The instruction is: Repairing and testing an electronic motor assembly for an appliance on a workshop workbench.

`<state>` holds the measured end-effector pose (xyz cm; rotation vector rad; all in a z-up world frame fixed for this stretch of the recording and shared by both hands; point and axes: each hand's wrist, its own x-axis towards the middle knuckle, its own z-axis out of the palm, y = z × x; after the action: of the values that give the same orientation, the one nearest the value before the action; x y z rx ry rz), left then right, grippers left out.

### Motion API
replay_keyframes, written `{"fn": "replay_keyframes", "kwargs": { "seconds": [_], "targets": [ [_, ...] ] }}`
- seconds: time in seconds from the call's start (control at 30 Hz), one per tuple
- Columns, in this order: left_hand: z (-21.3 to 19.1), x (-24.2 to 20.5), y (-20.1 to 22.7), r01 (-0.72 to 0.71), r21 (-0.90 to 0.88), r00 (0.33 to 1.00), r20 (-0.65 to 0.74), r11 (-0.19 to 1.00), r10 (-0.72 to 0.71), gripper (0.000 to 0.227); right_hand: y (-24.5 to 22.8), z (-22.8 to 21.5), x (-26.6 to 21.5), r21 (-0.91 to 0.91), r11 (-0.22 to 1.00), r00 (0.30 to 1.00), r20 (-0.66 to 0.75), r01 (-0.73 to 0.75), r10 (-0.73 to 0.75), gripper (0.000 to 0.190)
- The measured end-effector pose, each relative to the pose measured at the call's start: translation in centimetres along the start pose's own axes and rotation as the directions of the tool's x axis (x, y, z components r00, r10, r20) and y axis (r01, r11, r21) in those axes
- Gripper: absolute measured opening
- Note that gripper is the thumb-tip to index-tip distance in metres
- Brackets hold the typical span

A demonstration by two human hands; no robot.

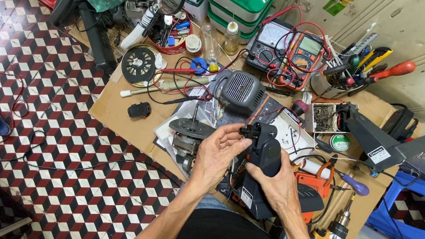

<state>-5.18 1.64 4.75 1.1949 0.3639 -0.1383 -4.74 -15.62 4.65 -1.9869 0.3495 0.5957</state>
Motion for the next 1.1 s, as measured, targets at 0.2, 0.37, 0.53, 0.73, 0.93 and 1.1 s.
{"fn": "replay_keyframes", "kwargs": {
  "seconds": [0.2, 0.37, 0.53, 0.73, 0.93, 1.1],
  "targets": [
    [-0.5, 0.3, -1.8, -0.005, 0.079, 0.999, 0.054, 0.997, 0.001, 0.063, -0.3, -0.1, 0.0, 0.028, 1.000, 1.000, -0.018, 0.003, -0.003, 0.090],
    [-0.9, 0.5, -0.9, 0.052, -0.032, 0.992, 0.120, 0.998, -0.048, 0.063, -0.1, 0.0, -0.2, -0.017, 1.000, 0.999, -0.038, 0.016, -0.016, 0.091],
    [-1.2, 1.1, -1.3, 0.179, -0.126, 0.981, 0.093, 0.976, -0.168, 0.064, -0.2, -0.1, -0.3, -0.062, 0.997, 0.996, -0.071, 0.041, -0.046, 0.094],
    [0.2, 0.8, -0.3, 0.121, -0.018, 0.990, 0.071, 0.993, -0.119, 0.059, 0.4, -0.6, 0.0, -0.028, 1.000, 1.000, -0.026, -0.010, 0.009, 0.086],
    [0.4, 0.3, -0.1, -0.051, 0.166, 0.991, 0.134, 0.985, 0.029, 0.057, 1.2, -1.5, 0.3, 0.118, 0.992, 0.997, 0.072, -0.041, 0.033, 0.079],
    [0.7, -0.3, 0.7, -0.008, 0.180, 0.993, 0.118, 0.984, -0.013, 0.057, 1.3, -1.9, 0.3, 0.185, 0.981, 0.991, 0.125, -0.065, 0.042, 0.074]
  ]
}}
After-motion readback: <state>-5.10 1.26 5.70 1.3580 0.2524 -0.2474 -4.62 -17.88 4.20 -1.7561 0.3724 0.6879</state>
